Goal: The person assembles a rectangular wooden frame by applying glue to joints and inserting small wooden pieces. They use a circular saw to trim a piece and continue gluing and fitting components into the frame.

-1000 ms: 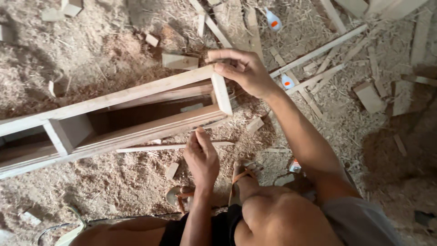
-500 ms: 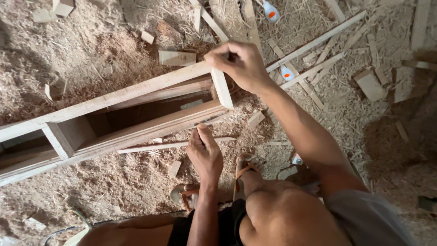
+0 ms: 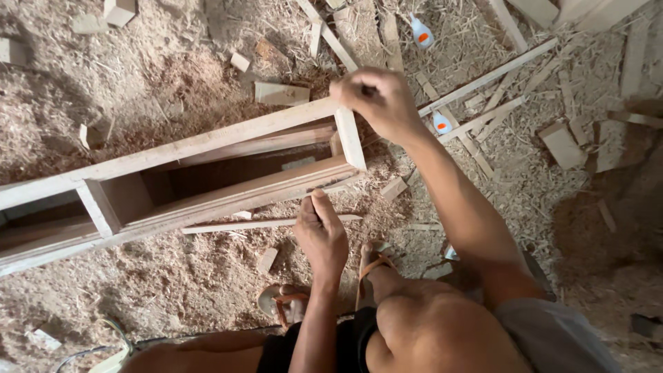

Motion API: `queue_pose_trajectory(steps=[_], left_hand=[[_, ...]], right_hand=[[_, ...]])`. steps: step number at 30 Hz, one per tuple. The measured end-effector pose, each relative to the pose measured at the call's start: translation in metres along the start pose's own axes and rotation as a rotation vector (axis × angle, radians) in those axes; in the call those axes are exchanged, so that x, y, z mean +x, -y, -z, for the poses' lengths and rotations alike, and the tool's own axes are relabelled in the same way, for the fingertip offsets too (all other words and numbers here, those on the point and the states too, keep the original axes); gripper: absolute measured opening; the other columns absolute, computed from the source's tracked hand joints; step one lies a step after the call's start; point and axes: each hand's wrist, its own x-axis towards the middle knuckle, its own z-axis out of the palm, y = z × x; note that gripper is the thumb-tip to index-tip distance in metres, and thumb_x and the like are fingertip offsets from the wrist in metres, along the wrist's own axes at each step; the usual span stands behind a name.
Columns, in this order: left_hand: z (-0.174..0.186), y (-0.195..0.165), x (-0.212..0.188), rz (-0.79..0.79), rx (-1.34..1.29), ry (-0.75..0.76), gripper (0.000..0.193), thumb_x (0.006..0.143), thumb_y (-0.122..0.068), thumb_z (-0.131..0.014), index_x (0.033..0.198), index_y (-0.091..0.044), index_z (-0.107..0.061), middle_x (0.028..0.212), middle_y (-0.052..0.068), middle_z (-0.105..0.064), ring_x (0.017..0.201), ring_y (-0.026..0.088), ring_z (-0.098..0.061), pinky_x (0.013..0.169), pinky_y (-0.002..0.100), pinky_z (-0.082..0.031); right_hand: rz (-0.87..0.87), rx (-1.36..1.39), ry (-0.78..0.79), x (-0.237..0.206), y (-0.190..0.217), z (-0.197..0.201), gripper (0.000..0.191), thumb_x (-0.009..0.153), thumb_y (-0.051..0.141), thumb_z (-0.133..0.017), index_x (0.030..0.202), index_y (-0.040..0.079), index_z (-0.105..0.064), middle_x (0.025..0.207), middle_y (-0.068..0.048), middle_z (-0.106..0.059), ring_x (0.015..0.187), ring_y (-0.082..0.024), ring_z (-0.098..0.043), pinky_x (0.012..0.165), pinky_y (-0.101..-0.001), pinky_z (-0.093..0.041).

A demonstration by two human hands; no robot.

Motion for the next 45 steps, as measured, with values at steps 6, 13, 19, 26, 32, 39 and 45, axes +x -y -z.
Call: queue_pose_trajectory(steps=[6,13,19,26,32,39,45], left_hand=[[0.005,-0.014,0.006,0.057,0.001,-0.002,0.049,0.111,-0.031,-0.043,0.066,-0.012,-0.047,0.050,-0.002,-0.042,0.042,0.008,-0.034,0.038,0.032,-0.023],[0.005,-0.016,0.008,0.109,0.000,0.000,0.049,0.110,-0.033,-0.044,0.067,-0.010,-0.050,0.049,0.001,-0.045,0.041,0.009,-0.036,0.038,0.033,-0.023],[-0.002,-0.001,0.007,0.114,-0.018,0.011,0.050,0.110,-0.037,-0.041,0.067,-0.013,-0.050,0.050,-0.002,-0.043,0.041,0.008,-0.033,0.036,0.029,-0.025],[-0.002,0.004,0.005,0.066,0.032,0.029,0.051,0.111,-0.037,-0.038,0.068,-0.014,-0.049,0.053,-0.001,-0.043,0.043,0.009,-0.031,0.038,0.030,-0.024],[0.003,-0.011,0.004,0.107,-0.004,0.014,0.048,0.110,-0.033,-0.042,0.068,-0.010,-0.049,0.055,0.001,-0.045,0.047,0.012,-0.039,0.041,0.034,-0.030],[0.004,-0.020,0.007,0.083,0.055,-0.017,0.050,0.111,-0.032,-0.046,0.069,-0.003,-0.047,0.057,0.009,-0.045,0.052,0.017,-0.039,0.048,0.038,-0.030],[0.003,-0.017,0.006,0.060,0.003,-0.036,0.047,0.109,-0.031,-0.046,0.072,-0.004,-0.052,0.055,0.006,-0.048,0.047,0.015,-0.042,0.044,0.036,-0.033]], right_hand=[[-0.083,0.318,0.010,0.011,0.015,0.005,0.037,0.100,0.044,-0.067,0.090,0.009,-0.075,0.078,-0.003,-0.066,0.059,-0.006,-0.051,0.052,-0.0228,-0.040],[-0.082,0.121,-0.063,-0.003,0.013,0.003,0.031,0.097,0.037,-0.076,0.088,0.008,-0.073,0.074,-0.002,-0.063,0.056,-0.007,-0.044,0.050,-0.0253,-0.032],[-0.054,0.358,-0.122,0.000,0.002,-0.003,0.026,0.102,0.034,-0.074,0.094,0.010,-0.072,0.083,0.002,-0.066,0.068,-0.005,-0.052,0.060,-0.0234,-0.042],[-0.013,0.557,-0.212,-0.011,0.007,-0.014,0.020,0.098,0.018,-0.074,0.113,0.005,-0.071,0.091,-0.004,-0.067,0.075,-0.010,-0.059,0.063,-0.0242,-0.051],[0.241,0.246,-0.234,-0.012,-0.001,-0.019,0.020,0.104,0.017,-0.067,0.119,0.004,-0.066,0.096,-0.007,-0.071,0.078,-0.010,-0.066,0.064,-0.0230,-0.053],[0.203,0.144,-0.695,0.010,-0.060,0.017,0.011,0.115,0.013,-0.058,0.121,0.012,-0.067,0.106,-0.007,-0.069,0.094,-0.016,-0.067,0.084,-0.0349,-0.063],[0.228,-0.495,-0.541,0.023,-0.084,0.071,0.022,0.109,0.016,-0.070,0.126,0.004,-0.063,0.117,-0.016,-0.057,0.091,-0.025,-0.064,0.073,-0.0384,-0.056]])
